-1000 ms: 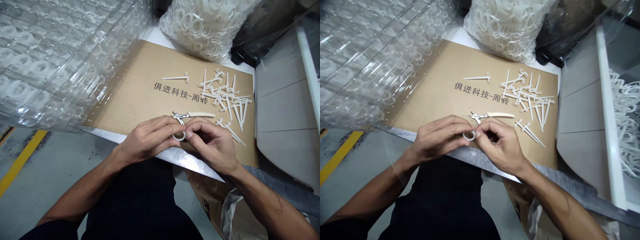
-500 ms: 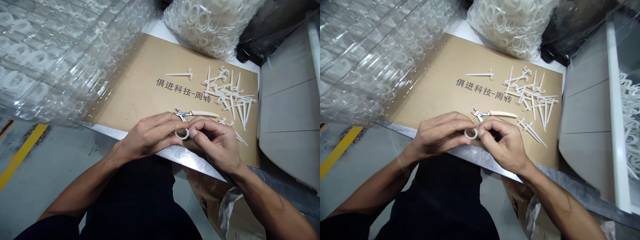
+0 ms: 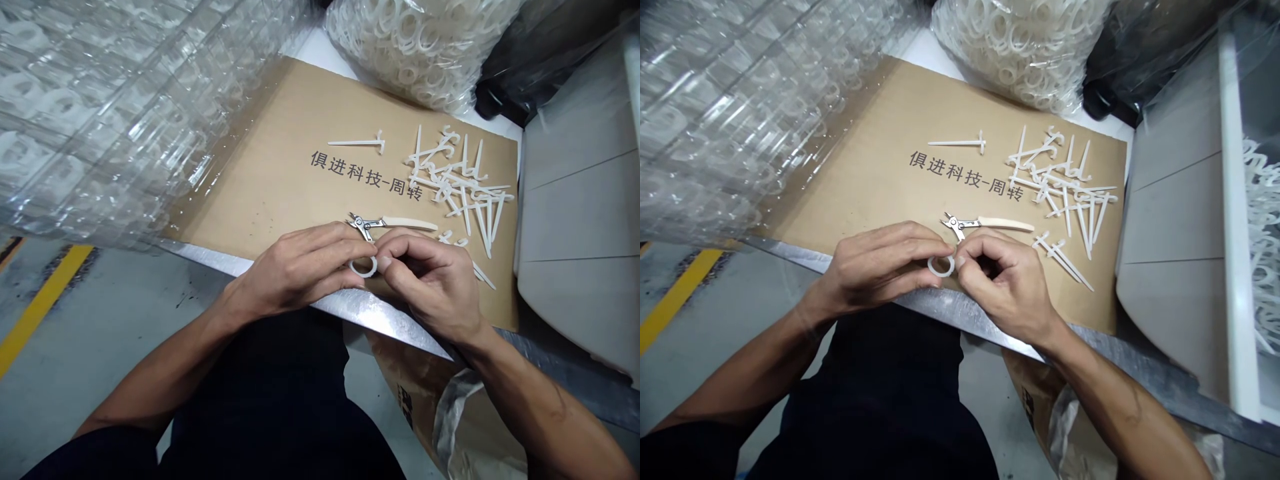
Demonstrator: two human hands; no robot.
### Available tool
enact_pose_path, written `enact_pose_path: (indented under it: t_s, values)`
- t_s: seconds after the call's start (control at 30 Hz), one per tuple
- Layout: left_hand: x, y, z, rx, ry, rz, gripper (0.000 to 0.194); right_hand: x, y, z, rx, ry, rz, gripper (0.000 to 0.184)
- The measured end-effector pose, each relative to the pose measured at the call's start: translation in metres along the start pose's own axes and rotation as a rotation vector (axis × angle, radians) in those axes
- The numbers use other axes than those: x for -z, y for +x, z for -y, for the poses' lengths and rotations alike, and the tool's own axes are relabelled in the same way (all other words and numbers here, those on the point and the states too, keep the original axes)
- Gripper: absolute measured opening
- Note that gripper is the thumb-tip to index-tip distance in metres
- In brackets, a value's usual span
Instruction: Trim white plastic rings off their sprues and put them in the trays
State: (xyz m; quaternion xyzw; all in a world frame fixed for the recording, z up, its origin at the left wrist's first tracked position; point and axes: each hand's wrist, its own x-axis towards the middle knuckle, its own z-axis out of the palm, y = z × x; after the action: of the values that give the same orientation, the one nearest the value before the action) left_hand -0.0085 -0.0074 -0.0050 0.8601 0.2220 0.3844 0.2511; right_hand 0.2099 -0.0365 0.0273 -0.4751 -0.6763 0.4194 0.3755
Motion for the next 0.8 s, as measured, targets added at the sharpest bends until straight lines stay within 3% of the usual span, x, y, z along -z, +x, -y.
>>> enact_pose_path:
  t_s: [0.2,0.27,0.4,0.57,0.8]
  values:
    - [0.001,0.0,-0.002,0.019,0.004,-0.009,0.028,0.002,-0.002,-0.007,0.077,-0.091,-0.118,0.018]
    - [0.001,0.0,-0.003,0.033,0.009,-0.023,0.032,0.002,-0.003,-0.01,0.125,-0.087,-0.087,0.014]
    - [0.0,-0.001,-0.002,0.082,-0.061,-0.07,0.041,-0.001,-0.005,-0.011,0.183,-0.073,-0.021,0.033]
    - [-0.001,-0.001,-0.002,0.078,-0.16,-0.105,0.036,-0.002,-0.002,-0.006,0.274,-0.152,0.009,0.025]
    - [0.001,0.001,-0.003,0.097,-0.171,-0.137,0.041,-0.003,-0.003,-0.006,0.282,-0.127,-0.026,0.023]
